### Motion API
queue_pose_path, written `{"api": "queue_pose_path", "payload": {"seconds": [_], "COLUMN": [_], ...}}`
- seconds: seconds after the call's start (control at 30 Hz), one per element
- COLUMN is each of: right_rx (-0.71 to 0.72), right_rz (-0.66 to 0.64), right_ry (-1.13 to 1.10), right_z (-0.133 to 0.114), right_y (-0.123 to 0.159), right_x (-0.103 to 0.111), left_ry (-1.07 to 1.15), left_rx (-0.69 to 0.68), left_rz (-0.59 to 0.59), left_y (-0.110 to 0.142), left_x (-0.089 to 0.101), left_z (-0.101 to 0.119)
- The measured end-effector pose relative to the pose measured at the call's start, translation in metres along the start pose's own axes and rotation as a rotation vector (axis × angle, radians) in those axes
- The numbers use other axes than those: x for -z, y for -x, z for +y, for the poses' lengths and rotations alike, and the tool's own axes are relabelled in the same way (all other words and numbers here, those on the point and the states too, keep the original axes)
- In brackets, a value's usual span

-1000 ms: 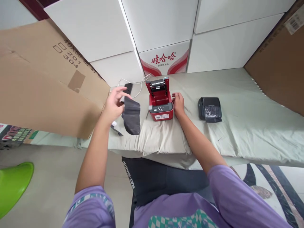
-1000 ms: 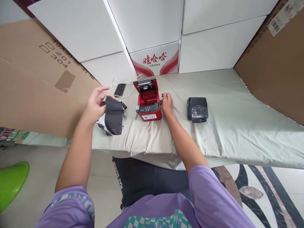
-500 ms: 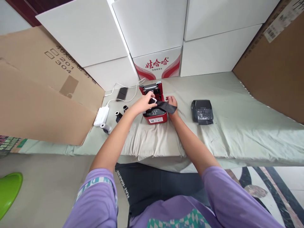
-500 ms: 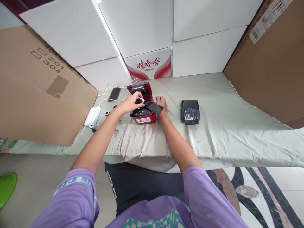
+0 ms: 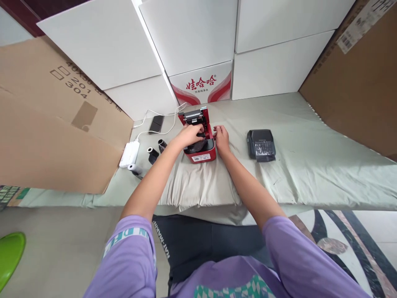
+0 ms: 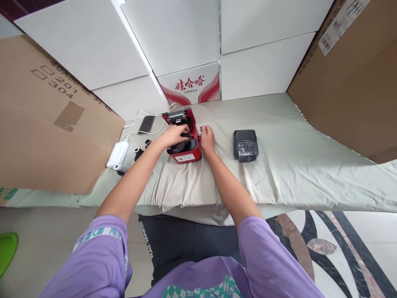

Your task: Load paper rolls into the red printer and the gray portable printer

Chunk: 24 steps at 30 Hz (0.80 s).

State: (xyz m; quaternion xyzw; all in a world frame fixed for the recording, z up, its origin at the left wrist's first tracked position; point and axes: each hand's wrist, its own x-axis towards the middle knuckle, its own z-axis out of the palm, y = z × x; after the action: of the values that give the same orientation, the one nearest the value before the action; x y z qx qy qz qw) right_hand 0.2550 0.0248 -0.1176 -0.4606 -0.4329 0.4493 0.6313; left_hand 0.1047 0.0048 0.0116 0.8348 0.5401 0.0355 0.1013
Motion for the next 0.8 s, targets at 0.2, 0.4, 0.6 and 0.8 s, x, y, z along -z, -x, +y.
{"api": "queue_pose_path", "payload": {"seconds": [0.2,0.4,0.6,0.8], "right_rx": [0.004,0.015,-0.016,0.0], "right_rz": [0.004,-0.013,0.011,0.003], "right_ry": [-0.007,-0.01,-0.014,0.026], "right_z": [0.002,0.0,-0.002,-0.003], "right_y": [-0.001,0.001,0.001,0.001], "right_x": [0.0,0.0,0.0,0.001], "left_ry": [0.057,0.101,0.083,0.063], "left_rx": [-0.045,0.09,0.074,0.024], "left_rz": [0.065,0.615,0.554,0.409], "left_y": [0.016,0.035,0.055,0.086], "left_x": [0.008,0.017,0.013,0.001], "left_z": [0.009,0.002,-0.001,0.011]}}
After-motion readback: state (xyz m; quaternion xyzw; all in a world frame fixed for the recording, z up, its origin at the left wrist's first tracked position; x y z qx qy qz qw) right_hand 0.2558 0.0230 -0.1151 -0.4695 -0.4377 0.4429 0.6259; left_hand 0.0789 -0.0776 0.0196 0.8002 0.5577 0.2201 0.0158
